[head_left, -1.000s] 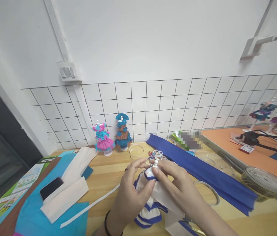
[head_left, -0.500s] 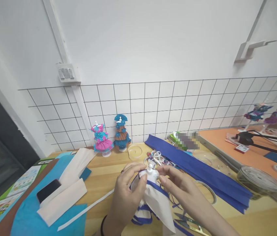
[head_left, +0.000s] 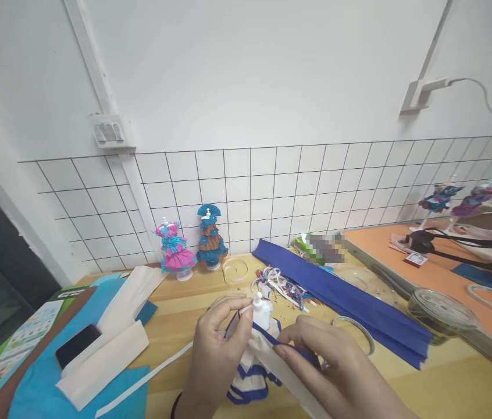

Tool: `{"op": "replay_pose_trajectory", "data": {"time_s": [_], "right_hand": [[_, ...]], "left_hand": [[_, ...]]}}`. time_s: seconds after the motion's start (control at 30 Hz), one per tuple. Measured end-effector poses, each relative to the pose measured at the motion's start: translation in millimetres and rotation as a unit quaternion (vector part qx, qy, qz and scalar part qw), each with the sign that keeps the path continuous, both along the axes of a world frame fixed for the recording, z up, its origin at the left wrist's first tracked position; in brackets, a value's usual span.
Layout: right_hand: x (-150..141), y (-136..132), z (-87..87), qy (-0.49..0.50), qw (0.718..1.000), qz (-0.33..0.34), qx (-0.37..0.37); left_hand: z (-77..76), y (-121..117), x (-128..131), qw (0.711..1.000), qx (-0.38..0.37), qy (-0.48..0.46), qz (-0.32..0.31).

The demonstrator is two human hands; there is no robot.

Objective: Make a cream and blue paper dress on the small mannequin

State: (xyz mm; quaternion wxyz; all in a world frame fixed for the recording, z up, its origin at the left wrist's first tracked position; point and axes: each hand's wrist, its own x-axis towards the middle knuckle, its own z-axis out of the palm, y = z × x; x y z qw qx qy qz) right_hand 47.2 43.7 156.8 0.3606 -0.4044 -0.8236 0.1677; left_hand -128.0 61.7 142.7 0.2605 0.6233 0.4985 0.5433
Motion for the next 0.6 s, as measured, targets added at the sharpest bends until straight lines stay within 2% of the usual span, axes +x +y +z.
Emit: {"op": "replay_pose_trajectory", "data": {"time_s": [0.1,0.2,0.4,0.6], "right_hand": [[0.3,-4.8,2.8,-0.043,0.993,0.011,0.112],[0.7,-6.2,3.1,-0.076,0.981,0.000,0.180],[1.4,-5.0,1.4,-0.111,0.969,-0.039,0.218],[-2.0,-8.0,-1.5,-0.126,0.959,-0.062,0.246]], "left_hand": [[0.8,-1.9,2.9,0.999,-0.026,-0.046,0.001],[1.9,-2.7,5.7,0.995,-0.041,-0.090,0.008],[3.8,-2.1,6.2,0.991,-0.062,-0.117,0.009],[7.2,-3.9,5.1,0.994,-0.073,-0.087,0.000]]}}
